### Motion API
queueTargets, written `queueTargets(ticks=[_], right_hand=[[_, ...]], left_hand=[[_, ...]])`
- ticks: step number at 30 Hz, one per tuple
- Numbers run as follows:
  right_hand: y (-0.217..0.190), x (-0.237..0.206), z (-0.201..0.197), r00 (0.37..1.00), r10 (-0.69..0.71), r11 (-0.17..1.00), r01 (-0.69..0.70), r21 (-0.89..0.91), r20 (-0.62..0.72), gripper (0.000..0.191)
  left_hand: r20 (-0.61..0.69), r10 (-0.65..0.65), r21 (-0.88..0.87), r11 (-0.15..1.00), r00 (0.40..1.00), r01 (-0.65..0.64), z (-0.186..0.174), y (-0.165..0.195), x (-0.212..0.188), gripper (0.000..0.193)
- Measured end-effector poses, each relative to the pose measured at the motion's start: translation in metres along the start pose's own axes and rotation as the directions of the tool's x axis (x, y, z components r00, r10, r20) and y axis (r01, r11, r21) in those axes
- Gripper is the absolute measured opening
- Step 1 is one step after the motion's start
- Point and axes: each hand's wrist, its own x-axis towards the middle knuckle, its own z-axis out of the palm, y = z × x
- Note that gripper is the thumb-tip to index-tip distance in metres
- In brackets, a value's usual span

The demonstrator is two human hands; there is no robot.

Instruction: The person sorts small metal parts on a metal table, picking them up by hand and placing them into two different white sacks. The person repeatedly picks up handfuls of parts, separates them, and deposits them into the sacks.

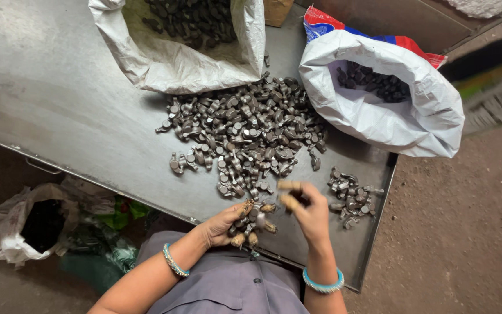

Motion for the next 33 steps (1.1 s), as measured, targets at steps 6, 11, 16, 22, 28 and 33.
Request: queueTargets(ticks=[6,11,16,22,28,33], right_hand=[[-0.009,0.037,0.024,0.908,-0.417,0.556,0.218,-0.803,-0.042,0.055],[0.007,0.025,0.015,0.932,-0.339,0.602,0.106,-0.792,-0.133,0.035],[0.011,-0.003,0.008,0.953,-0.245,0.655,0.026,-0.755,-0.179,0.036],[0.016,-0.009,0.013,0.955,-0.267,0.67,0.089,-0.737,-0.127,0.041],[0.03,-0.003,0.001,0.96,-0.019,0.988,0.06,0.14,-0.279,0.038],[0.034,-0.013,-0.013,0.988,0.143,0.603,-0.035,0.797,-0.065,0.052]], left_hand=[[-0.011,-0.024,0.062,0.998,1.0,0.025,0.0,0.001,-0.002,0.063],[0.091,-0.002,0.053,0.999,0.996,-0.003,0.001,0.003,-0.003,0.063],[0.02,-0.004,0.033,0.999,1.0,0.003,-0.001,0.001,0.001,0.061],[-0.008,-0.004,0.001,1.0,1.0,0.004,-0.003,-0.002,0.001,0.06],[0.084,-0.03,0.034,0.999,0.996,0.027,-0.002,0.002,0.0,0.067],[0.098,-0.032,0.044,0.999,0.995,0.028,-0.003,0.001,0.001,0.069]])
